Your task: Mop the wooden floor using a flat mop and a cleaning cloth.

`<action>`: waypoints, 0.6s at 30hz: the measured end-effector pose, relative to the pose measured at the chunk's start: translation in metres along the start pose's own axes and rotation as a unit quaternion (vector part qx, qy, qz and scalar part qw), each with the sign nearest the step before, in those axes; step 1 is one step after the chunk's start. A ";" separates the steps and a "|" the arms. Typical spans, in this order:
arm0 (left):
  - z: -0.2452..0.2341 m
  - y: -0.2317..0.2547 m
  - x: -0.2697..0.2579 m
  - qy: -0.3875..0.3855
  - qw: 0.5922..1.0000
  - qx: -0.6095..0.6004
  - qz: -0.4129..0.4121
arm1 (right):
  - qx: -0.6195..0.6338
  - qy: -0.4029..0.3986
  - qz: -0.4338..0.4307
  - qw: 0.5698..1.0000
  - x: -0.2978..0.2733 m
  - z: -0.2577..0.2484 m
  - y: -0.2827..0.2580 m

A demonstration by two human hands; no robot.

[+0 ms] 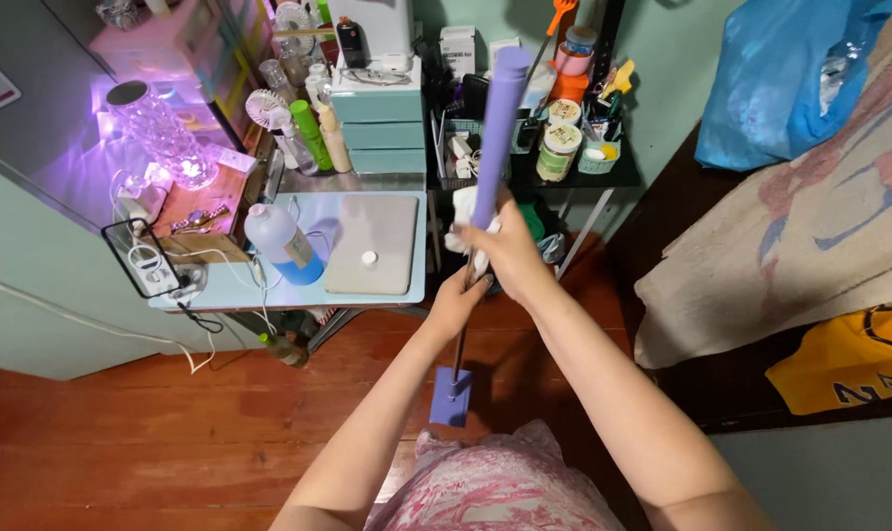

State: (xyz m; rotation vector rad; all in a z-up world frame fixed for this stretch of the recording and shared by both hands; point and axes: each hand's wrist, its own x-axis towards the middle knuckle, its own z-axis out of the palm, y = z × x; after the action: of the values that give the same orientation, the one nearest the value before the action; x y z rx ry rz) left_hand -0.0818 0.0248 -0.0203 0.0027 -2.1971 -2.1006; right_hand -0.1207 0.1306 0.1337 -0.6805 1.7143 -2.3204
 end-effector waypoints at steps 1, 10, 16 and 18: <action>0.000 -0.020 0.007 -0.002 1.000 0.000 0.001 | -0.001 0.002 -0.001 1.000 -0.004 -0.004 0.001; 0.002 -0.021 0.009 -0.037 0.999 -0.029 -0.028 | 0.260 -0.121 0.096 0.953 -0.021 -0.009 -0.064; 0.009 0.001 0.011 -0.035 0.999 -0.011 -0.032 | 0.232 -0.066 0.052 0.969 -0.012 -0.007 -0.081; 0.009 0.020 0.008 -0.049 0.999 -0.007 -0.014 | 0.085 -0.072 0.021 0.994 -0.006 -0.015 -0.067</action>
State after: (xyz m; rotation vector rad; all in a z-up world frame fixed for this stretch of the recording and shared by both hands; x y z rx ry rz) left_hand -0.0893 0.0344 0.0001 -0.0720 -2.2504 -2.1753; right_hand -0.1140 0.1672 0.1920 -0.7520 1.4374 -2.2940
